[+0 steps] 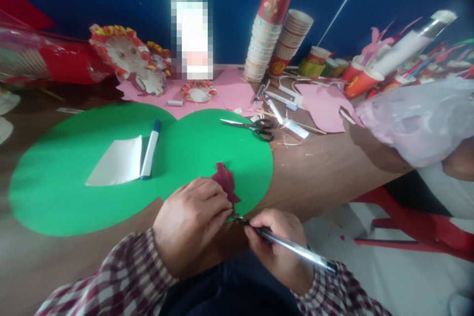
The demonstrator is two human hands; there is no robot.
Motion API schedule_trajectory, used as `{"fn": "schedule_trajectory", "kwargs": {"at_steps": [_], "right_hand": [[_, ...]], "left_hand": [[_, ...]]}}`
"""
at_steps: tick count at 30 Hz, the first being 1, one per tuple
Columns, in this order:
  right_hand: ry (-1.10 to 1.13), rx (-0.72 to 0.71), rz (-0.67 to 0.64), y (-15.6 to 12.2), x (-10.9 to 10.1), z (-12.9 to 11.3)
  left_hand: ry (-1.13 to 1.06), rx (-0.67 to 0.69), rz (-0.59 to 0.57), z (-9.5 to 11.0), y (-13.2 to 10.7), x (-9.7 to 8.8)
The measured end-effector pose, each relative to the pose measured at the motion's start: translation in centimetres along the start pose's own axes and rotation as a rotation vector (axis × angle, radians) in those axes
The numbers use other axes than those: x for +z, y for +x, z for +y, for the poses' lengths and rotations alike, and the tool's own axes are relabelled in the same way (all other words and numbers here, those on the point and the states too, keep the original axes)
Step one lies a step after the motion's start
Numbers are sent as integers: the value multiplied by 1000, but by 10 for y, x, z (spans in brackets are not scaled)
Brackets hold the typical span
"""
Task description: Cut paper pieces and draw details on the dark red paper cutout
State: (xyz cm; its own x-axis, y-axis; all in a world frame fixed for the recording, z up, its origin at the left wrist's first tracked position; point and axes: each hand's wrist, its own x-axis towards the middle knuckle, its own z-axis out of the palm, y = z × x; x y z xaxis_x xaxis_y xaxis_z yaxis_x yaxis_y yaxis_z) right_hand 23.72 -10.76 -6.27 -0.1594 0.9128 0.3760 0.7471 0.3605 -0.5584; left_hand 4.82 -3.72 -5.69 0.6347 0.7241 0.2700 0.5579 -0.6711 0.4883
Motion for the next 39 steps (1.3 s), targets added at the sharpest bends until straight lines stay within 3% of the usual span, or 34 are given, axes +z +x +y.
{"fn": "schedule_trajectory", "kwargs": {"at_steps": [39], "right_hand": [[-18,7,34,1,-1,0]], "left_hand": [[-7,13,11,0,0,0]]}}
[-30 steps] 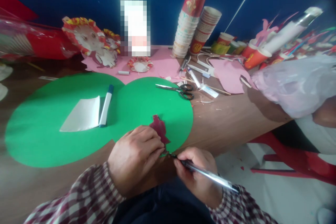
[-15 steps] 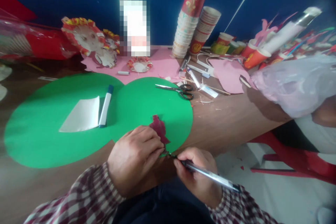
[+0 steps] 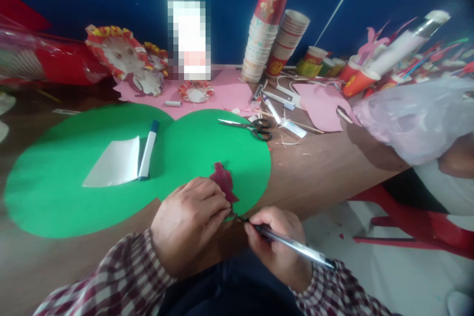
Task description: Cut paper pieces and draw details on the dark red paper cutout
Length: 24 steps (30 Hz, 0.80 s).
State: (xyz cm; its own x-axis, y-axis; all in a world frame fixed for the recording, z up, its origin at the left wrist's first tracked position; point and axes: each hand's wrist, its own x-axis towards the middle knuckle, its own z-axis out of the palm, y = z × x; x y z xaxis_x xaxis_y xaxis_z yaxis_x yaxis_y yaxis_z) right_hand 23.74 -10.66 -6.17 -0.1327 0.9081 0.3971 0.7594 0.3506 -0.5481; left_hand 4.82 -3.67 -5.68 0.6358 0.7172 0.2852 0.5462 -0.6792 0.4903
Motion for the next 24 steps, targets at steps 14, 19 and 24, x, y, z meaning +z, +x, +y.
{"fn": "schedule_trajectory", "kwargs": {"at_steps": [14,19,24], "right_hand": [[6,25,20,1,-1,-1],[14,17,7,0,0,0],[34,22,-4,0,-1,0]], "left_hand": [[-1,7,5,0,1,1],[5,0,1,-1,0,1],[5,4,6,0,0,1]]}}
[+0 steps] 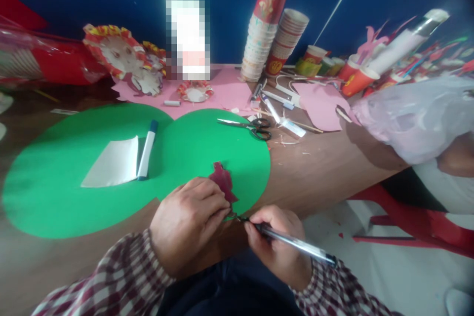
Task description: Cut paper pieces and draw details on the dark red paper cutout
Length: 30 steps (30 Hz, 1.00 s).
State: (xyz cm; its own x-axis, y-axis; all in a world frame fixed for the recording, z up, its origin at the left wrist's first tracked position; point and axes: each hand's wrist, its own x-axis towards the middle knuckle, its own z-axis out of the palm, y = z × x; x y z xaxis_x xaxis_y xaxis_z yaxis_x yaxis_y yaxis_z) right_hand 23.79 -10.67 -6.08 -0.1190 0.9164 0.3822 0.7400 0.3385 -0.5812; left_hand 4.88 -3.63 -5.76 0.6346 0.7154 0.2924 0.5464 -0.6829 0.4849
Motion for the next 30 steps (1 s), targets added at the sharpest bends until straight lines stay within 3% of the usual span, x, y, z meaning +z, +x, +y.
{"fn": "schedule_trajectory", "kwargs": {"at_steps": [7,15,24,30], "right_hand": [[49,62,2,-1,-3,1],[366,278,-43,-3,-11,6],[186,153,-92,1,-7,0],[147,144,-98,0,-4,-1]], "left_hand": [[-1,-8,-2,0,1,1],[-21,-13,-21,-1,0,1],[-9,-22,-67,0,4,-1],[-1,0,-77,-1,3,-1]]}}
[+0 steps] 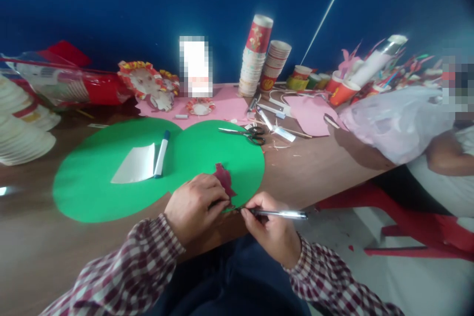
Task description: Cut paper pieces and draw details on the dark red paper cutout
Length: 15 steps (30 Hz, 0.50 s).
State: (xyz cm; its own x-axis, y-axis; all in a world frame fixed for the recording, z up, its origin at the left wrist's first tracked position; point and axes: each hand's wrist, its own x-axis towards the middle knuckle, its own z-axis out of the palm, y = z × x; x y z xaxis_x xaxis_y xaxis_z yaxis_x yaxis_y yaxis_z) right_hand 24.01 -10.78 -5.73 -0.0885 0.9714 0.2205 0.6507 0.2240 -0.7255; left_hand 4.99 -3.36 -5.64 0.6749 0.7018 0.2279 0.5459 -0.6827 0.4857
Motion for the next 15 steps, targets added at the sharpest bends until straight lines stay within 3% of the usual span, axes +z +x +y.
{"fn": "schedule_trajectory", "kwargs": {"at_steps": [15], "right_hand": [[-31,-14,-12,1,1,-2]], "left_hand": [[5,21,23,0,-1,-1]]}}
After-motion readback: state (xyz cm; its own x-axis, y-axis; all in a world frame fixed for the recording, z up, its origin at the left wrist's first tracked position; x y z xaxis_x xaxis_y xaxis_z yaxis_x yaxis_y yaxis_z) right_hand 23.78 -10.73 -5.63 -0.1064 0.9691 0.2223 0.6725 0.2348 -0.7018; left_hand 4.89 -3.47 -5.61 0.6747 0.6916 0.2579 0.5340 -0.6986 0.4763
